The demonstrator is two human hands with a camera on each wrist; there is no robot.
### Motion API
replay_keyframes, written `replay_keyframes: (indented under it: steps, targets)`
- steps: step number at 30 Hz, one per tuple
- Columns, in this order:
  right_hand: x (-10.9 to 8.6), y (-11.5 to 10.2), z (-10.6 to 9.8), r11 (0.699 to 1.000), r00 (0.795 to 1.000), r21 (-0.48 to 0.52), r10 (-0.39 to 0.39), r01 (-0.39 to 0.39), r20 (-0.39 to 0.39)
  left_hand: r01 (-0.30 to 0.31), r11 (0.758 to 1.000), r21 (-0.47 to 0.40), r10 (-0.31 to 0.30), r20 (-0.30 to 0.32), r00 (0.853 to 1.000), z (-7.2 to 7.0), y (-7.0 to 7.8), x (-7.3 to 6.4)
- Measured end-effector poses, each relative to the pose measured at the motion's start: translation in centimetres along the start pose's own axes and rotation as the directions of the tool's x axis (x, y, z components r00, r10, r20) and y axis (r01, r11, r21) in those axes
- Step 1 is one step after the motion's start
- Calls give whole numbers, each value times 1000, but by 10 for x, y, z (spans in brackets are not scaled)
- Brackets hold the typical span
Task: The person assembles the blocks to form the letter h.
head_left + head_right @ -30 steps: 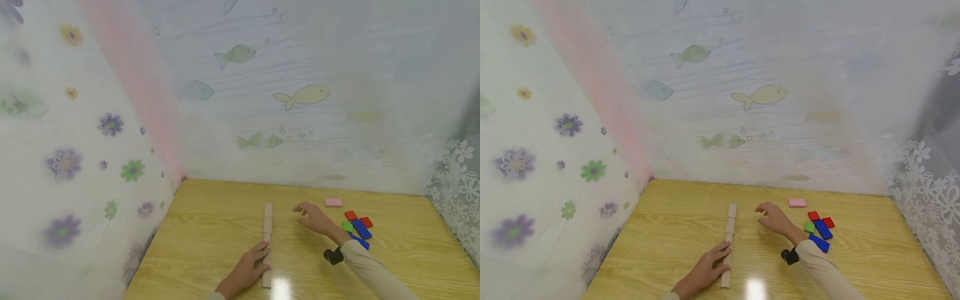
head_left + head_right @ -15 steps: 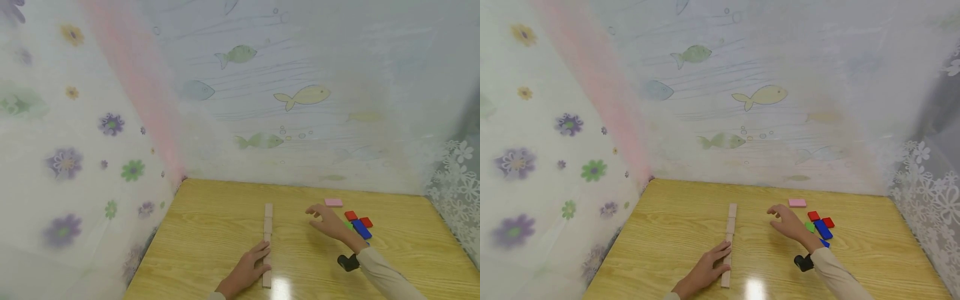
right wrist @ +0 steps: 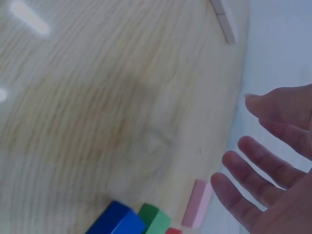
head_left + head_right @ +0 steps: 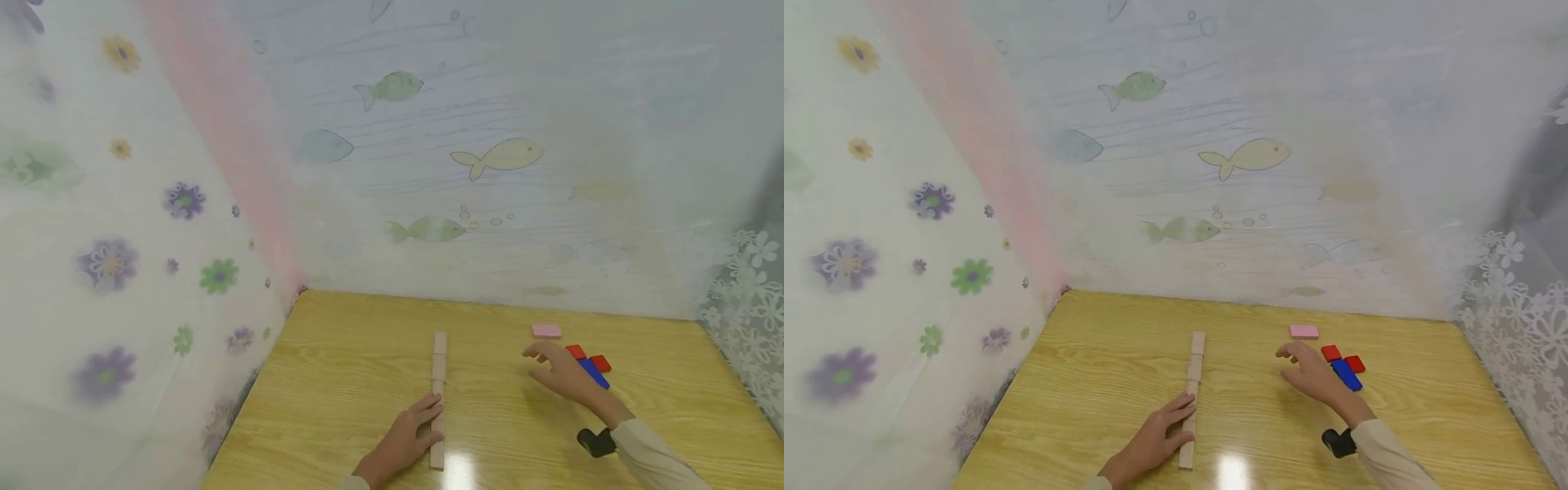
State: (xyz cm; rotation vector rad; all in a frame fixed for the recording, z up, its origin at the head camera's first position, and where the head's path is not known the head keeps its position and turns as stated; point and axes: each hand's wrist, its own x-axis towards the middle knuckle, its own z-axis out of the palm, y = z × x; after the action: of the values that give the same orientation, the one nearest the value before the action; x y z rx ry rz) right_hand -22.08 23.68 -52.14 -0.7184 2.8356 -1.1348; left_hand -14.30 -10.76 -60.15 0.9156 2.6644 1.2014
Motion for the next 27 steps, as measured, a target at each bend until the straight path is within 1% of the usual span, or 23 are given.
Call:
replay_keyframes:
  steps: [7, 12, 14, 17, 22, 25, 27]
  targets:
    - [-20, 4, -7, 998, 999, -59, -5, 2, -40, -15, 1000, 8, 15, -6, 1000, 0, 1, 2]
    - [-32, 10, -13, 992, 995, -118, -53, 42, -89, -20, 1000, 8, 20, -9, 1000, 2, 1, 2]
    - [-37, 15, -15, 989, 994, -141, -59, 45, -95, -20, 1000, 4, 20, -11, 1000, 2, 0, 1]
    - [-45, 27, -17, 986, 996, -167, -29, 15, -82, -15, 1000, 0, 15, -14, 1000, 3, -1, 1]
    - [-58, 40, -22, 986, 998, -162, 42, -47, -38, -3, 1000, 5, 4, -15, 1000, 2, -1, 1]
    - [-63, 42, -25, 987, 997, -145, 72, -73, -9, -4, 1000, 11, 5, -15, 1000, 3, -1, 2]
    - [-65, 44, -26, 984, 997, -162, 80, -78, 4, -6, 1000, 16, 6, -15, 1000, 3, -1, 2]
